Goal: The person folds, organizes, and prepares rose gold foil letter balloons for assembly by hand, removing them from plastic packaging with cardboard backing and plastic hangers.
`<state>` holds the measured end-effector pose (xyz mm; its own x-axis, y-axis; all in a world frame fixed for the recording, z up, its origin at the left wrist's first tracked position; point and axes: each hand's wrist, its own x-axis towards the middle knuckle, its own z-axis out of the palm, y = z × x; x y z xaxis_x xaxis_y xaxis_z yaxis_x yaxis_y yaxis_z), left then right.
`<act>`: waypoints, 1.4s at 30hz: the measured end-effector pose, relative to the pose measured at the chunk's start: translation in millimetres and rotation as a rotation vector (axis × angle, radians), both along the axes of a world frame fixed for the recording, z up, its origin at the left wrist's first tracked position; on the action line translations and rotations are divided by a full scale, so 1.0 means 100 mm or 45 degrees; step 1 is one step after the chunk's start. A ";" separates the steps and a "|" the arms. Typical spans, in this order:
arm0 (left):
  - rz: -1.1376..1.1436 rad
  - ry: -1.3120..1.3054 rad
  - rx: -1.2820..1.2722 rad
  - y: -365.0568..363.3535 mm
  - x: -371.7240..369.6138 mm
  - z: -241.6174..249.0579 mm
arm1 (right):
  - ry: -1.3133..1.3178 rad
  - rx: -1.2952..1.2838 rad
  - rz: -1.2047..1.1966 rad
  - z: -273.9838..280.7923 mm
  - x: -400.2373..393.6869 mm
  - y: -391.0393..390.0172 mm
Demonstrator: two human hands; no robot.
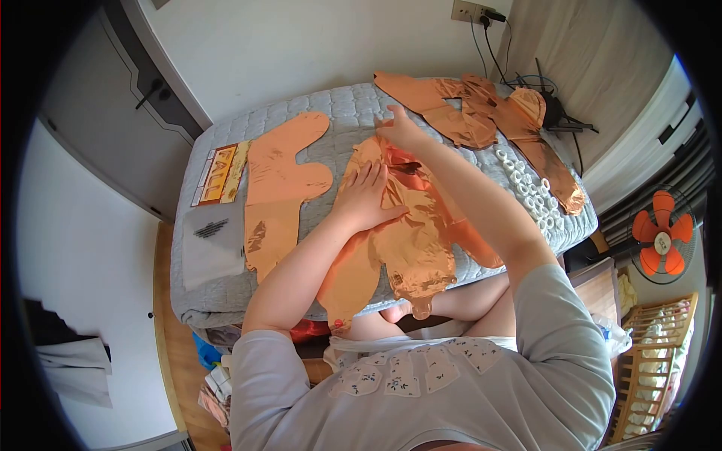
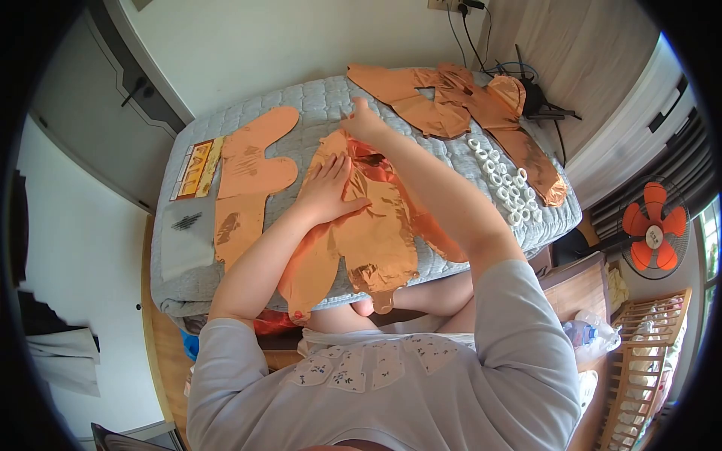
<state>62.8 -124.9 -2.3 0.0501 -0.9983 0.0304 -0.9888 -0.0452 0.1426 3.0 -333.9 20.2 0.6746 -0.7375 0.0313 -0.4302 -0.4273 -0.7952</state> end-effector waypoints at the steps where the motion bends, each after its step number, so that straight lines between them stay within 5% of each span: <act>1: 0.002 0.006 -0.008 0.00 0.00 0.00 | 0.002 -0.001 0.002 0.13 -0.06 0.14; 7: 0.012 0.038 0.000 -0.01 0.00 -0.02 | -0.302 0.766 0.186 0.29 -0.52 0.16; 9: 0.014 0.039 -0.003 -0.02 0.02 -0.04 | -0.312 0.711 0.285 0.36 -0.91 0.07; 13: 0.013 0.057 0.003 -0.01 0.02 -0.03 | 0.515 -0.342 -0.051 0.30 -1.86 0.15; 16: 0.013 0.064 -0.004 0.00 0.02 -0.03 | 0.802 -0.303 -0.068 0.29 -2.38 0.43; 23: -0.009 0.030 -0.069 -0.02 0.03 -0.10 | 0.675 0.141 0.090 0.45 -2.68 0.56; 25: -0.008 0.020 -0.070 -0.03 0.03 -0.09 | 0.485 0.632 0.223 0.53 -2.65 0.53; 29: 0.029 0.041 -0.055 -0.01 -0.02 -0.02 | -0.151 0.934 0.250 0.53 -2.46 0.71; 34: 0.022 0.088 -0.042 0.02 -0.02 0.02 | -0.259 1.312 0.359 0.46 -2.09 1.03; 36: 0.026 0.079 -0.034 0.01 0.00 -0.02 | -0.090 0.626 0.438 0.50 -1.96 1.19; 37: 0.014 0.050 -0.044 -0.01 0.02 -0.06 | -0.089 0.627 0.441 0.43 -1.92 1.16; 39: 0.005 0.022 -0.053 -0.03 0.03 -0.07 | 0.197 -0.402 0.559 0.30 -1.81 1.10; 42: 0.046 0.062 -0.012 -0.02 0.00 0.00 | 0.137 -0.303 0.399 0.28 -1.73 1.02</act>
<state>62.5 -126.6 -2.3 0.0881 -0.9955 0.0363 -0.9784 -0.0796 0.1907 -169.7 -231.6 48.4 0.8741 -0.4766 0.0936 -0.3254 -0.7177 -0.6157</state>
